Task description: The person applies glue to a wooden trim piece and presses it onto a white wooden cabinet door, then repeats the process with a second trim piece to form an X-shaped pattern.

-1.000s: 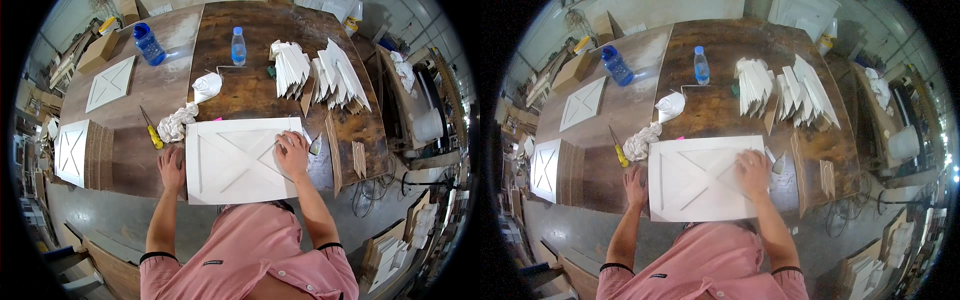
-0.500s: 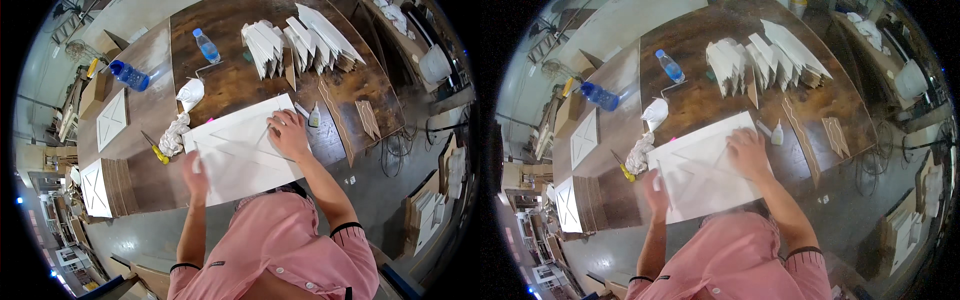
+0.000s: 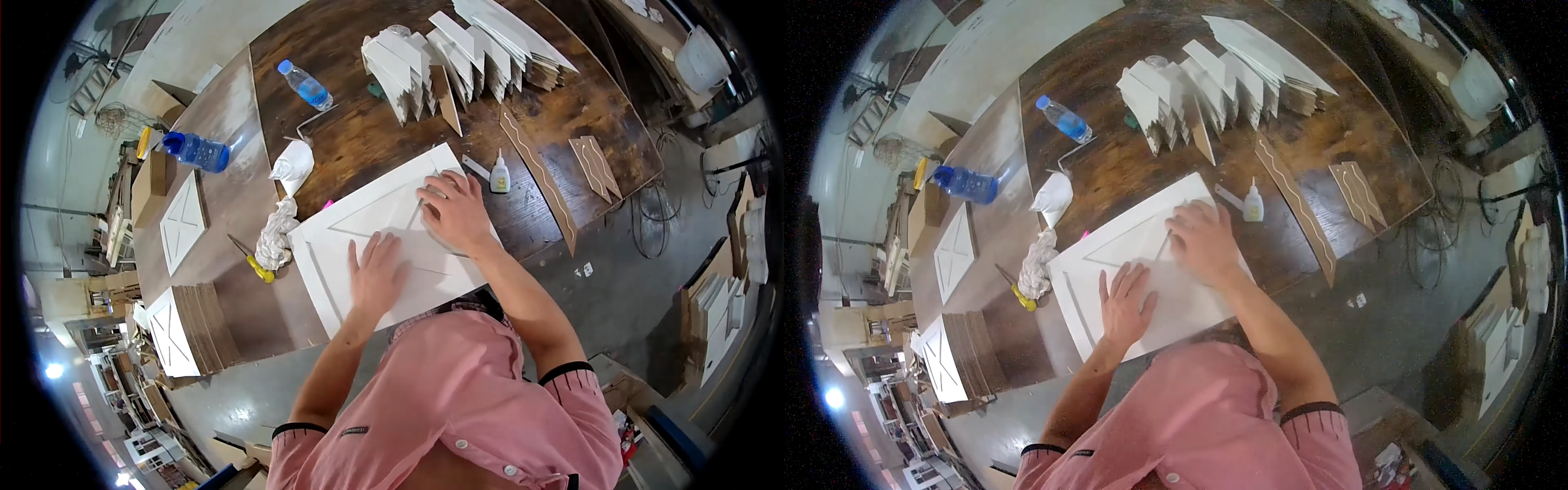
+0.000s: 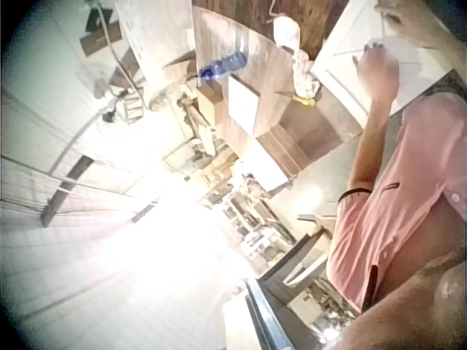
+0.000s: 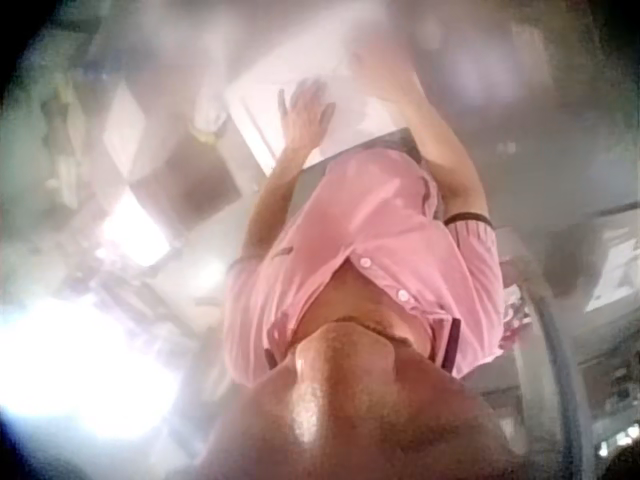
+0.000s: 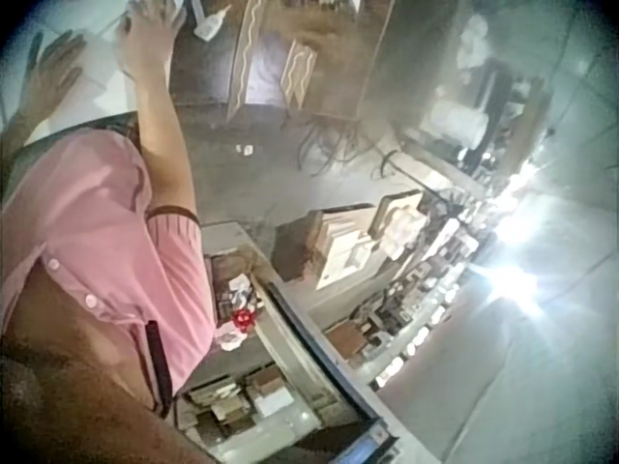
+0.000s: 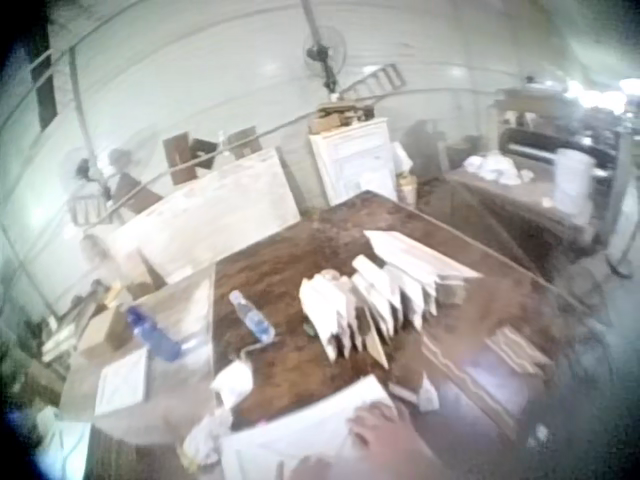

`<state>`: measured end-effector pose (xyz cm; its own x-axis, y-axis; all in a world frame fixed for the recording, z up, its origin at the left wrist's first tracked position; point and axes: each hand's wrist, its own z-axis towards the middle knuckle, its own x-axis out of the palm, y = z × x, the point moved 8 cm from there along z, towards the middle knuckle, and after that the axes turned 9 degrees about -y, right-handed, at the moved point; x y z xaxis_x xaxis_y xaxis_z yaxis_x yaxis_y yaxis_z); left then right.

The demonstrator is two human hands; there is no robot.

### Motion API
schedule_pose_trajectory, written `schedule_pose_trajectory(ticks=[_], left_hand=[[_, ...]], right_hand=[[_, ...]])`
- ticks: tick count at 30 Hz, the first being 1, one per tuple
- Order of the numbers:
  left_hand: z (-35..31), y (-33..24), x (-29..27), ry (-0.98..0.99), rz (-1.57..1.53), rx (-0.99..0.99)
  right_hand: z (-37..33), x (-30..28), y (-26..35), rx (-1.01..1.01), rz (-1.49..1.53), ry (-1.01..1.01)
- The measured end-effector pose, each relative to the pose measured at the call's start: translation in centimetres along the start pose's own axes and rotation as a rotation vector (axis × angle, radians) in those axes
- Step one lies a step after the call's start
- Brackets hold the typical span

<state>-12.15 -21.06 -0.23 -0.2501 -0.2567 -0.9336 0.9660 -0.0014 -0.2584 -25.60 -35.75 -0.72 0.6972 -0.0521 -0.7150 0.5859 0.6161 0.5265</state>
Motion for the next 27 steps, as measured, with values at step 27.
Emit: schedule_pose_trajectory(ticks=[27], left_hand=[[-0.8,1.7,-0.3,-0.083,0.021,-0.005]], right_hand=[[0.2,-0.2,1.0,-0.009,-0.016,0.121]])
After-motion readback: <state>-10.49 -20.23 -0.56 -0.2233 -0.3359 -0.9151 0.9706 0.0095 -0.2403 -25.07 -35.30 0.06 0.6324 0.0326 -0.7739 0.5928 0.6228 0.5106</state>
